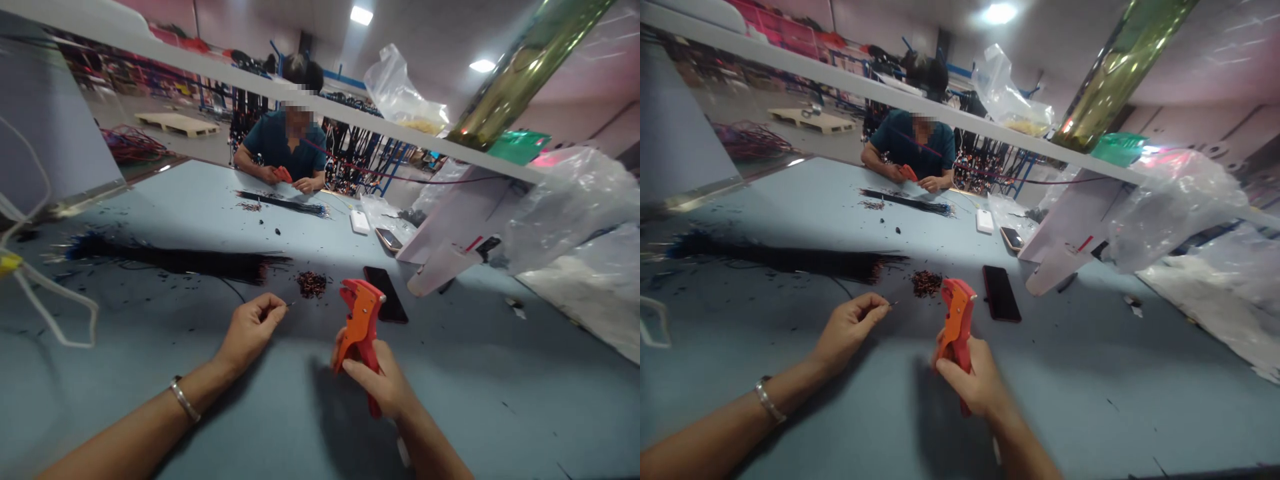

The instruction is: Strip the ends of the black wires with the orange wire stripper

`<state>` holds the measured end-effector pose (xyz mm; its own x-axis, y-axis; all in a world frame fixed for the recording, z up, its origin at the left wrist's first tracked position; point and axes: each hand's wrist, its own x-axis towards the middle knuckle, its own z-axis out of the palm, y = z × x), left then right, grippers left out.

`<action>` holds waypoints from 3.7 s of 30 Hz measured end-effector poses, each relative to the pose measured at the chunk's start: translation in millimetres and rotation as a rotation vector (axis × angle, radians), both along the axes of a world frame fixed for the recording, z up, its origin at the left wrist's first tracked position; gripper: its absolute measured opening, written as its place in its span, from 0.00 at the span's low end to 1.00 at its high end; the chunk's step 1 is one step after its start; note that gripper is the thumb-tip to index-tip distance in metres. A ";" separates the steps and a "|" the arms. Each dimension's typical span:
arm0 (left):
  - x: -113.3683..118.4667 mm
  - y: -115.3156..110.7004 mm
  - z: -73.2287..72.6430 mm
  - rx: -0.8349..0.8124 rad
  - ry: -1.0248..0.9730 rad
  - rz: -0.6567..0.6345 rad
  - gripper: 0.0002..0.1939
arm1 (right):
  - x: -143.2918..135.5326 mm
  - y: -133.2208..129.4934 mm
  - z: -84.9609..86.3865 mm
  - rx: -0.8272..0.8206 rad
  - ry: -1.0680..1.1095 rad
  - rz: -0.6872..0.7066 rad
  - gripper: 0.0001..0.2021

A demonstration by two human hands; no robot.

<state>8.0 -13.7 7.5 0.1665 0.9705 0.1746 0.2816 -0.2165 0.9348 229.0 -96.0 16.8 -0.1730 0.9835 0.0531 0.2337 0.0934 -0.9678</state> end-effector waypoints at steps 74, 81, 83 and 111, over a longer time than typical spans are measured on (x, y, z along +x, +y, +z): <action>15.8 -21.9 4.7 -0.340 -0.454 -0.312 0.07 | -24.1 17.9 -15.7 0.705 -0.825 -0.238 0.18; 16.9 -21.0 7.0 -0.323 -0.439 -0.309 0.13 | -25.7 21.0 -19.7 0.701 -0.881 -0.250 0.13; 16.5 -20.4 7.6 -0.328 -0.429 -0.293 0.16 | -25.9 21.4 -20.4 0.682 -0.901 -0.247 0.12; 26.3 -12.8 6.9 -0.441 -0.406 -0.137 0.16 | -25.2 29.6 -26.1 0.531 -0.879 -0.248 0.01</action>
